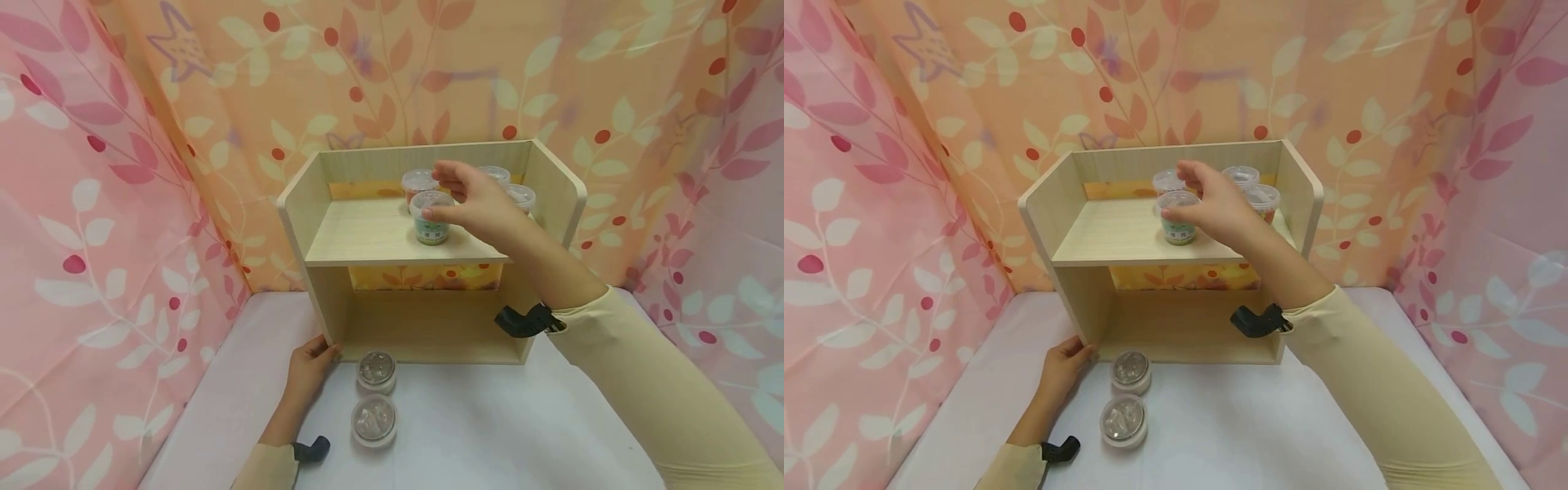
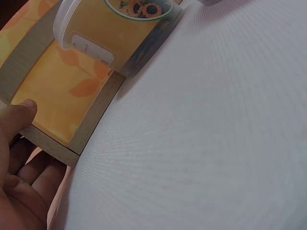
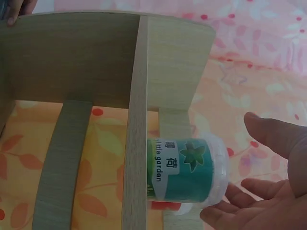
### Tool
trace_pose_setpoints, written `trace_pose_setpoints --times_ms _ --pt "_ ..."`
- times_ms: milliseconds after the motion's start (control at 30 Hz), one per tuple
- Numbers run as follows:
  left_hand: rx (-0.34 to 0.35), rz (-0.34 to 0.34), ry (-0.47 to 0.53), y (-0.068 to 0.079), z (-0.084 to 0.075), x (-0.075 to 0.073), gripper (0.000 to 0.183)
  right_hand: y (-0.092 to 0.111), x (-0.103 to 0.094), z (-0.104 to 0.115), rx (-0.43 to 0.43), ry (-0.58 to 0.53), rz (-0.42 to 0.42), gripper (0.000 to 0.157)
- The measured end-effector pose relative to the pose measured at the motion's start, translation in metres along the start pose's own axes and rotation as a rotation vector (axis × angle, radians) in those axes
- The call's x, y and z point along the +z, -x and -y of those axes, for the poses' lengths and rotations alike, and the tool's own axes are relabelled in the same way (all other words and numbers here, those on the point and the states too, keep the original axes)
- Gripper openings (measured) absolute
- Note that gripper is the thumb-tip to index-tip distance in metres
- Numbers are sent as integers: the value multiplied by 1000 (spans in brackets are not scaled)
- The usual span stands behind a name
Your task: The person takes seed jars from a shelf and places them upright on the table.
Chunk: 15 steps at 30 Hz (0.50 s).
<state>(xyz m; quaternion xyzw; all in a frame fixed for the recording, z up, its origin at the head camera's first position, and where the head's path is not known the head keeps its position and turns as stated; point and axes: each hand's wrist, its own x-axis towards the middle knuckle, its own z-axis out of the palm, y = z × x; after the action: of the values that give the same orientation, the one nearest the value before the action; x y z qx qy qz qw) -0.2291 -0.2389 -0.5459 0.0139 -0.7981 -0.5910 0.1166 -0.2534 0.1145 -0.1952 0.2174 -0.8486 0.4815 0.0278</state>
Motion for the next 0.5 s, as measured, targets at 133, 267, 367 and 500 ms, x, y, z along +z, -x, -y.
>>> trace_pose_setpoints --times_ms 133,267,367,500 --pt "-6 -1 12 0 2 2 42 -8 2 -2 87 -1 31 94" --pt "-34 -7 14 1 -2 3 41 -11 5 -5 128 -11 41 96" --pt "-46 -4 15 2 -10 3 40 -12 7 -7 144 -9 39 96" --pt "-40 1 1 6 -21 0 38 -13 9 -8 162 -13 39 95"
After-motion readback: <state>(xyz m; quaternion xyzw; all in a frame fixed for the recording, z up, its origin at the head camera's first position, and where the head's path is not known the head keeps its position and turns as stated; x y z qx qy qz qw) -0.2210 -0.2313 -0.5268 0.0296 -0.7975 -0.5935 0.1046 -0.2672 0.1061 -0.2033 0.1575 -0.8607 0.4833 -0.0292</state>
